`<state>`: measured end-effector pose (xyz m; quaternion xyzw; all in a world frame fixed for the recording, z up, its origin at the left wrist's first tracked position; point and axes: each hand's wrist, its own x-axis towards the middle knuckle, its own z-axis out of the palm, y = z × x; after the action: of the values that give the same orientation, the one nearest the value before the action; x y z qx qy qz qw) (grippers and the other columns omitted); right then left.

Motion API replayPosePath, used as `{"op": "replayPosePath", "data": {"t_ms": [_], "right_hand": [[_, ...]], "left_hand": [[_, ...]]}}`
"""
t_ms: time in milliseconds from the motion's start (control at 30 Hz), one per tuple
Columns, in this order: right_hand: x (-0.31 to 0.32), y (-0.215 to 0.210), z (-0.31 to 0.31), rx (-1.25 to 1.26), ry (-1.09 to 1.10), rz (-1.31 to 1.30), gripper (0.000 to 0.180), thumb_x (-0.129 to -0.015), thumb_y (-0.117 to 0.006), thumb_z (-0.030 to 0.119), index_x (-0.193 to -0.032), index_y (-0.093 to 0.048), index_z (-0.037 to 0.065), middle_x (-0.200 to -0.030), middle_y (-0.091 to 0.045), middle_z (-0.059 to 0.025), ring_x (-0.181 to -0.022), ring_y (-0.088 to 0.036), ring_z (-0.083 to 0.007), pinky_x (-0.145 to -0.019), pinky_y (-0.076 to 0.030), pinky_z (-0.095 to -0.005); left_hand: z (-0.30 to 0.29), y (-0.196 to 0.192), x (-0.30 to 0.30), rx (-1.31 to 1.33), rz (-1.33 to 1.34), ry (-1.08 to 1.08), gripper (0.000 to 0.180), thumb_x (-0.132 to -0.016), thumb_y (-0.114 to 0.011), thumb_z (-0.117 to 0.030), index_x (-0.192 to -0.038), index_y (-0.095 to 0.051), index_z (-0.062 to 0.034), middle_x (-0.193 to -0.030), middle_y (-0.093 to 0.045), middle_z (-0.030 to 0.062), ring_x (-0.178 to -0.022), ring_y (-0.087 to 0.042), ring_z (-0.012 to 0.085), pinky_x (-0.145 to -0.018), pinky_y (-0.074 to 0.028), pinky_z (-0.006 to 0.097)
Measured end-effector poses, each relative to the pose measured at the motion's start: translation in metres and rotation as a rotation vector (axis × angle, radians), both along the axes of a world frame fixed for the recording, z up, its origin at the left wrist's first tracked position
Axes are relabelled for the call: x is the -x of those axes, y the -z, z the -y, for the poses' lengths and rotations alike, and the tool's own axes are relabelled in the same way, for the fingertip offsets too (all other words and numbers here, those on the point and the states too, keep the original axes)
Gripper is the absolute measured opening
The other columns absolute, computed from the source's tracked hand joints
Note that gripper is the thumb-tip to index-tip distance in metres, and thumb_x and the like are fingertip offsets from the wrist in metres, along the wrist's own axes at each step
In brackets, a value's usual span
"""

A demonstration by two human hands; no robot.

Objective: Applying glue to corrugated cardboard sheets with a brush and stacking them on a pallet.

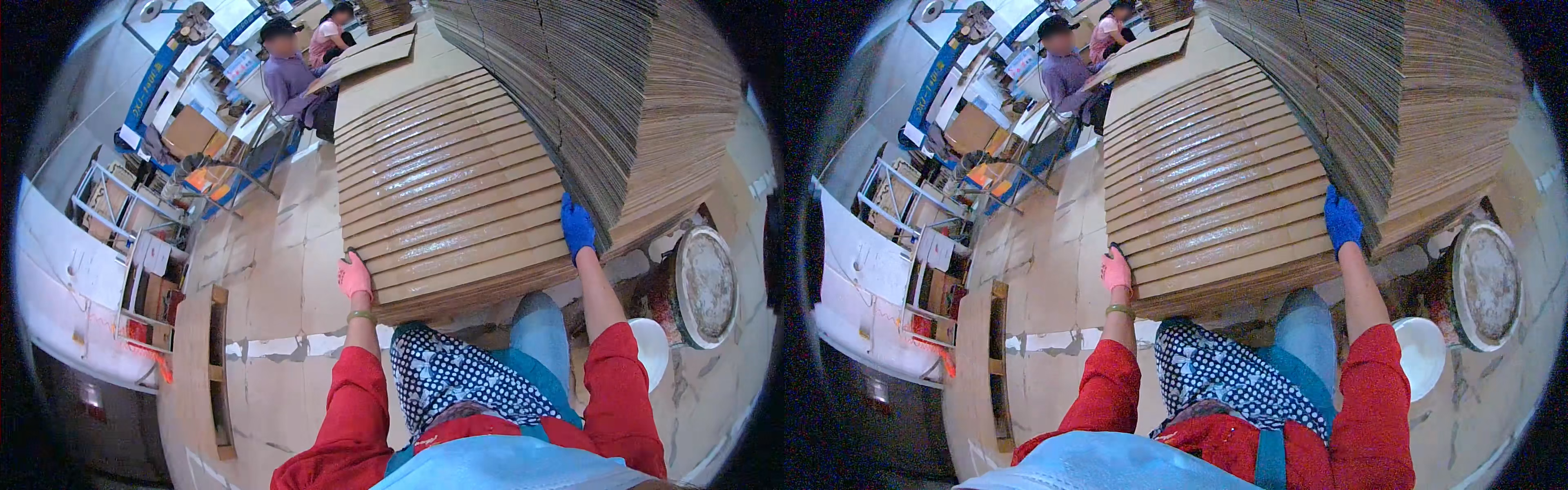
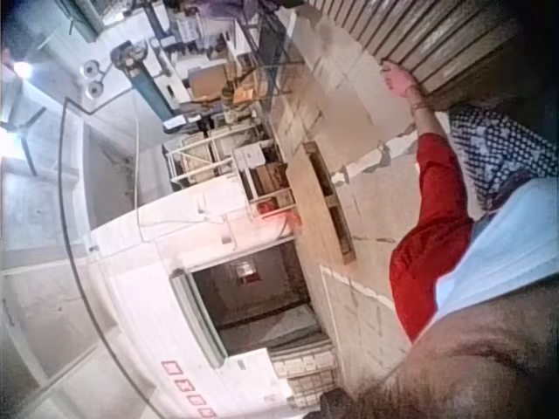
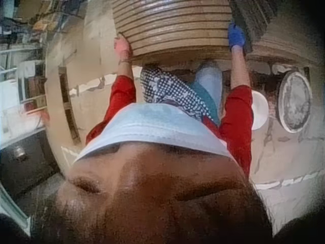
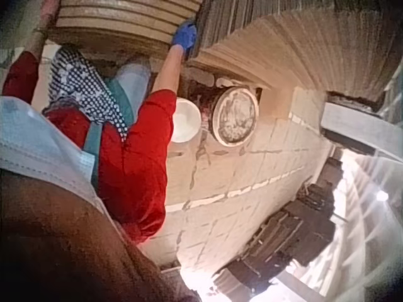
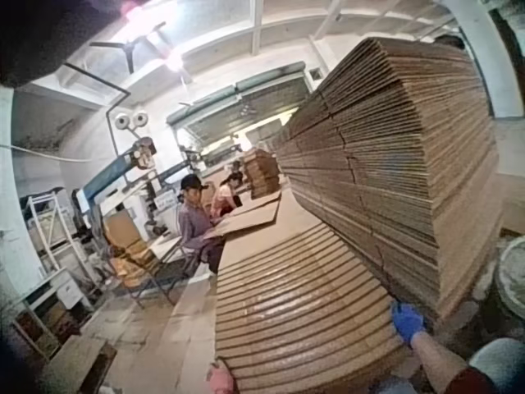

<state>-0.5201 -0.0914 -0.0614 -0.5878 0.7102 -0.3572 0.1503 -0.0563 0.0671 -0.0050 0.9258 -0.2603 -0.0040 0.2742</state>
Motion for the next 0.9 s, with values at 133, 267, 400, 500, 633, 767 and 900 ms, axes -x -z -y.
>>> {"op": "replayPosePath", "data": {"t_ms": [133,267,400,500,633,767,900], "right_hand": [[-0.007,0.007,0.005,0.162,0.027,-0.017,0.061,-0.089,-0.03,0.05,-0.097,-0.061,-0.002,-0.099,-0.056,-0.027,-0.091,-0.054,-0.0435,-0.081,-0.042,-0.0492],[-0.008,-0.01,-0.004,0.095,0.007,-0.06,0.054,-0.09,-0.036,0.044,-0.099,-0.06,-0.004,-0.102,-0.056,-0.0257,-0.094,-0.055,-0.041,-0.081,-0.044,-0.0453],[-0.007,-0.01,-0.005,0.061,-0.001,-0.083,0.054,-0.09,-0.035,0.045,-0.103,-0.058,-0.002,-0.101,-0.056,-0.0258,-0.091,-0.055,-0.0416,-0.08,-0.044,-0.0465],[-0.008,-0.005,-0.002,0.146,0.0,-0.081,0.054,-0.09,-0.035,0.046,-0.103,-0.058,-0.002,-0.099,-0.056,-0.0263,-0.089,-0.055,-0.0425,-0.078,-0.044,-0.0482],[-0.003,0.01,0.003,0.322,-0.008,-0.096,0.048,-0.09,-0.038,0.04,-0.1,-0.059,-0.002,-0.097,-0.057,-0.0266,-0.087,-0.056,-0.042,-0.076,-0.045,-0.0484],[-0.003,0.003,0.004,0.247,-0.027,-0.157,0.043,-0.091,-0.041,0.036,-0.101,-0.059,-0.001,-0.096,-0.058,-0.0257,-0.084,-0.057,-0.0409,-0.072,-0.046,-0.0479],[-0.003,-0.004,-0.003,-0.07,-0.074,-0.271,0.04,-0.091,-0.042,0.034,-0.104,-0.057,-0.001,-0.098,-0.059,-0.0244,-0.081,-0.059,-0.0382,-0.066,-0.048,-0.045]], "left_hand": [[0.0,0.009,-0.011,0.04,0.047,-0.012,0.057,-0.087,-0.036,-0.047,-0.11,-0.051,0.003,-0.108,-0.056,0.0235,-0.101,-0.053,0.0362,-0.087,-0.04,0.042],[-0.001,0.001,-0.007,0.02,-0.015,0.011,0.058,-0.087,-0.036,-0.046,-0.114,-0.049,0.0034,-0.111,-0.054,0.0239,-0.104,-0.052,0.0362,-0.088,-0.04,0.041],[-0.003,-0.001,-0.003,0.022,-0.04,0.009,0.059,-0.087,-0.037,-0.046,-0.117,-0.047,0.0035,-0.114,-0.053,0.0239,-0.106,-0.051,0.0357,-0.09,-0.039,0.041],[-0.002,0.002,-0.008,0.036,-0.025,-0.007,0.059,-0.087,-0.037,-0.046,-0.118,-0.047,0.0035,-0.114,-0.053,0.024,-0.106,-0.051,0.0355,-0.09,-0.039,0.041],[-0.001,0.005,-0.008,0.043,-0.011,-0.012,0.059,-0.087,-0.037,-0.046,-0.117,-0.048,0.0036,-0.113,-0.053,0.0242,-0.106,-0.051,0.0353,-0.09,-0.039,0.041],[0.001,0.003,-0.005,0.036,-0.012,-0.016,0.059,-0.087,-0.037,-0.046,-0.116,-0.048,0.0035,-0.112,-0.054,0.0244,-0.106,-0.051,0.0353,-0.09,-0.039,0.041],[-0.001,0.004,-0.007,0.01,-0.024,-0.037,0.059,-0.087,-0.037,-0.046,-0.116,-0.049,0.0031,-0.113,-0.054,0.0239,-0.106,-0.051,0.0354,-0.09,-0.039,0.041]]}}
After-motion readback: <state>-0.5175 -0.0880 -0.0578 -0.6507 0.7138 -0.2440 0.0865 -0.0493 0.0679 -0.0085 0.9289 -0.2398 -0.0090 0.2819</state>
